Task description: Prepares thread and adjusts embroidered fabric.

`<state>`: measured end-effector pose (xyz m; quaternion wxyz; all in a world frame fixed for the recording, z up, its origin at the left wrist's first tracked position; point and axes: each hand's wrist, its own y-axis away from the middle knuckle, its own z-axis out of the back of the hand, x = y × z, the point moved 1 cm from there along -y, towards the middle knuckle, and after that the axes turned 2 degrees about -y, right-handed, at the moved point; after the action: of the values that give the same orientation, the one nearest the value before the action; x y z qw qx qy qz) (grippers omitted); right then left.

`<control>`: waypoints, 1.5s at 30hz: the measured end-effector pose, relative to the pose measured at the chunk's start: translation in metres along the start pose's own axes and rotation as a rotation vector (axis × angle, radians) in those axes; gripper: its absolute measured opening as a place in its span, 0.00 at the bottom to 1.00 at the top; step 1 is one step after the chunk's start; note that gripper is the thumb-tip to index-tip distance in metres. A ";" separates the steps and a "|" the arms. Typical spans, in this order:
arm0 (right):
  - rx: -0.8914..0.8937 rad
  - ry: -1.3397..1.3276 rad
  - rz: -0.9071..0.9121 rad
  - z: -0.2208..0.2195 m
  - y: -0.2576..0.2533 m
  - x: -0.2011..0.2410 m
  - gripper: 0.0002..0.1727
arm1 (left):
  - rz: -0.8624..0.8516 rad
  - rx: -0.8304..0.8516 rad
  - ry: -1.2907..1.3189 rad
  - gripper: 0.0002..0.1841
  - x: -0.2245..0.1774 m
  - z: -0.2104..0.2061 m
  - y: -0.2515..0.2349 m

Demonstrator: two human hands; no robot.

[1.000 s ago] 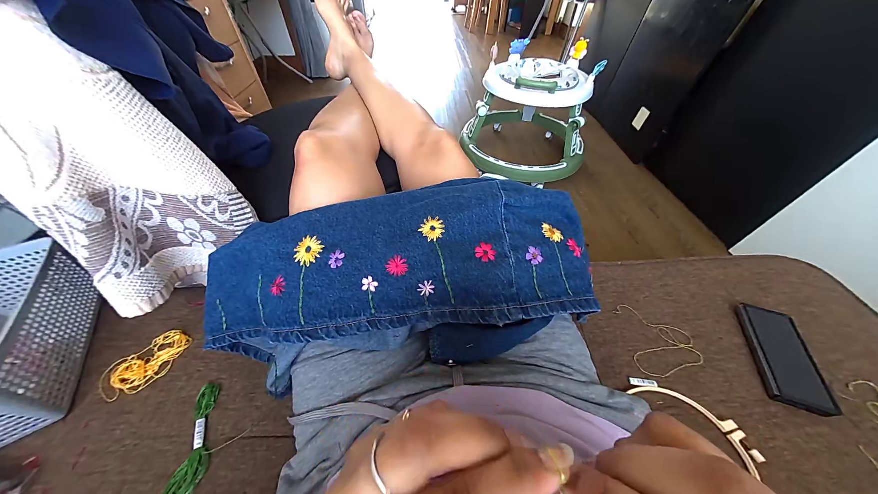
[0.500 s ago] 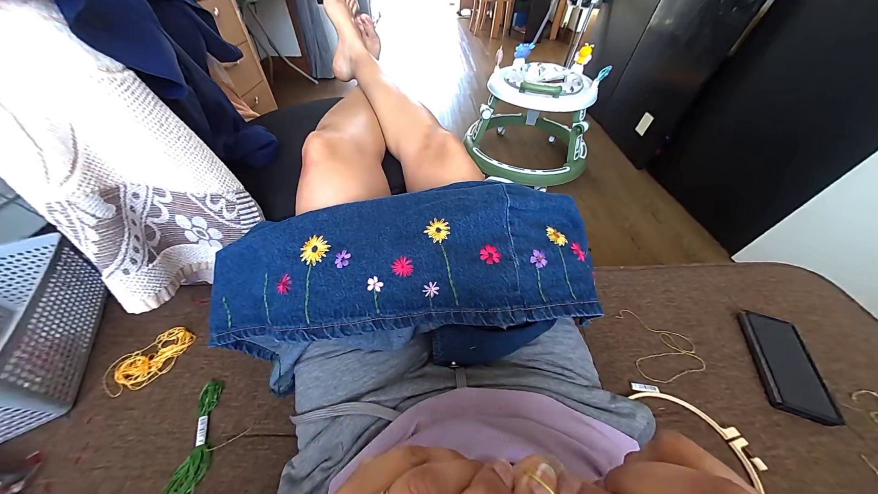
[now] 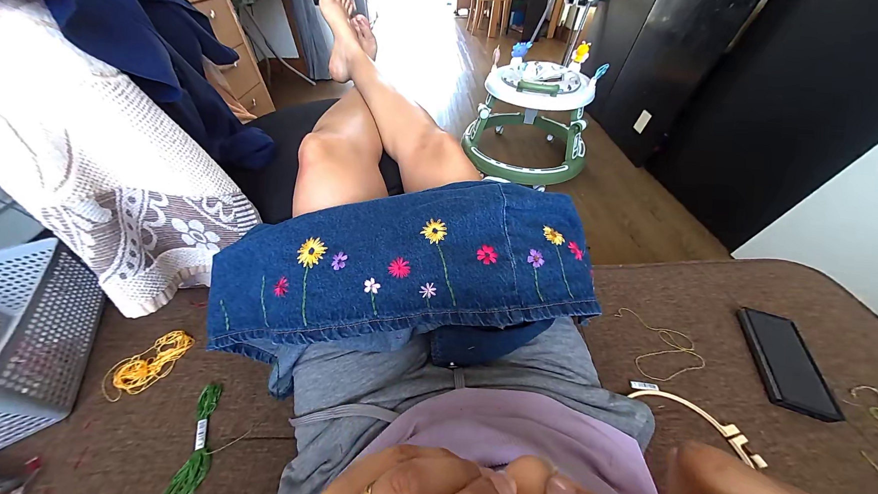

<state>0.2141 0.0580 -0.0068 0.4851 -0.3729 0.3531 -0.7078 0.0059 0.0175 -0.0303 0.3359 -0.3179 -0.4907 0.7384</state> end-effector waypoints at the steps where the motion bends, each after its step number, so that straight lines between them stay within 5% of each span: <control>1: 0.010 0.015 0.001 0.001 -0.001 0.000 0.09 | 0.016 -0.015 0.005 0.06 0.000 -0.001 -0.001; 4: 0.031 0.038 0.015 0.004 0.000 -0.003 0.10 | 0.196 -0.055 0.081 0.09 0.002 -0.005 -0.006; 9: 0.066 0.030 0.026 0.008 0.001 -0.001 0.08 | 0.568 0.103 0.752 0.10 0.011 -0.005 -0.007; 21: 0.053 -0.066 0.004 0.003 0.003 -0.001 0.06 | 0.634 0.106 0.866 0.04 0.010 -0.009 -0.011; 24: 0.110 -0.166 -0.159 0.017 0.005 -0.009 0.13 | 0.886 0.143 1.254 0.17 0.018 -0.021 -0.005; 27: 0.321 -0.276 -0.343 0.042 0.011 -0.039 0.34 | 1.310 0.231 1.628 0.36 0.030 -0.048 0.008; 29: 0.426 -0.271 -0.460 0.048 0.027 -0.069 0.36 | 1.547 0.180 1.529 0.31 0.037 -0.069 0.011; 33: 0.620 -0.418 -0.965 0.023 0.071 -0.125 0.36 | 1.794 -0.183 1.233 0.18 0.050 -0.088 0.000; 35: 0.467 -0.571 -1.066 0.002 0.089 -0.144 0.34 | 1.840 -0.292 1.161 0.16 0.049 -0.092 -0.005; 41: -0.492 -1.068 -1.363 -0.044 0.085 -0.148 0.34 | 1.816 -0.404 1.013 0.17 0.057 -0.092 -0.021; 45: -0.993 -1.186 -1.253 -0.041 0.069 -0.166 0.23 | 1.346 -0.332 0.944 0.19 0.073 -0.073 -0.037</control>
<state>0.2494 0.2016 -0.1158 -0.0893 -0.9462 0.0489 -0.3071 0.0292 0.1252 -0.0288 -0.0575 -0.8640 -0.1062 0.4888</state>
